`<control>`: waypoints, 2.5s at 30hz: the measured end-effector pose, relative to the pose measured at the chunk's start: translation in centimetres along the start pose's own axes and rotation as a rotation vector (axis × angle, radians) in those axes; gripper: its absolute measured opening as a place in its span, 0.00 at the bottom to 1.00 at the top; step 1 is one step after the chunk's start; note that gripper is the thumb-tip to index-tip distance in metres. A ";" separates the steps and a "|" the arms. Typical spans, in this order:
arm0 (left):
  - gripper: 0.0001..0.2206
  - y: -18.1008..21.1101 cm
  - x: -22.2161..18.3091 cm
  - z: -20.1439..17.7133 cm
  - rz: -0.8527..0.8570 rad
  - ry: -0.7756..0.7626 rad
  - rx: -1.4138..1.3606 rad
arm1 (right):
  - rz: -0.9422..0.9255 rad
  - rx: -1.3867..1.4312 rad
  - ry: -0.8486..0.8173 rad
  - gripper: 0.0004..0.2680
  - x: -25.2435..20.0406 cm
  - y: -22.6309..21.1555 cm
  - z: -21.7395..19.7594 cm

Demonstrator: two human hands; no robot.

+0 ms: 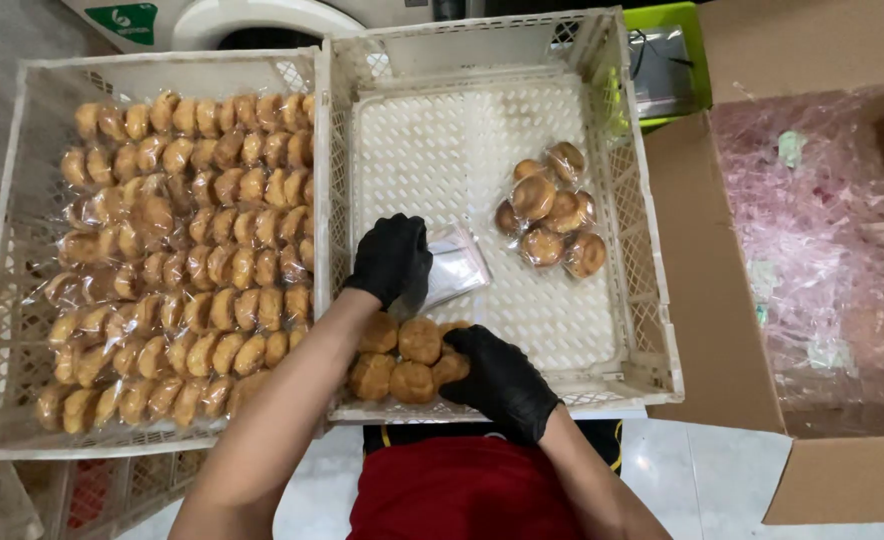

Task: Bagging individual pastries and placing them into a tray

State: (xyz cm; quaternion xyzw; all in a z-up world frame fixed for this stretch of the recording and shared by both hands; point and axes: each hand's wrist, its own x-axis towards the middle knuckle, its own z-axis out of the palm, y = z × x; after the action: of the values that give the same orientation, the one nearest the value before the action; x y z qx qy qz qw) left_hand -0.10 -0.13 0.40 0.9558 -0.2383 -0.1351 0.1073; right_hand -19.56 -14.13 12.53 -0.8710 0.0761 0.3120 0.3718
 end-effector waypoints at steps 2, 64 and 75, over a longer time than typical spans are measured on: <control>0.16 0.5 -0.2 -0.7 -0.110 -0.032 -0.340 | 0.044 0.085 0.022 0.22 -0.3 -0.3 -0.6; 0.19 12.0 -17.0 -4.8 0.349 0.494 -0.873 | -0.651 0.384 0.686 0.10 -6.7 4.5 -6.7; 0.25 12.6 -17.3 -4.8 0.306 0.393 -1.057 | -0.723 0.217 0.642 0.13 -7.1 4.1 -6.9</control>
State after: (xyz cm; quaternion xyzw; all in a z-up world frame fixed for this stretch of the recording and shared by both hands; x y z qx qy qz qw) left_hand -18.68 -1.94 11.91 0.7344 -0.2494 -0.0389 0.6300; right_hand -23.34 -22.59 17.96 -0.8499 -0.0881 -0.1310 0.5027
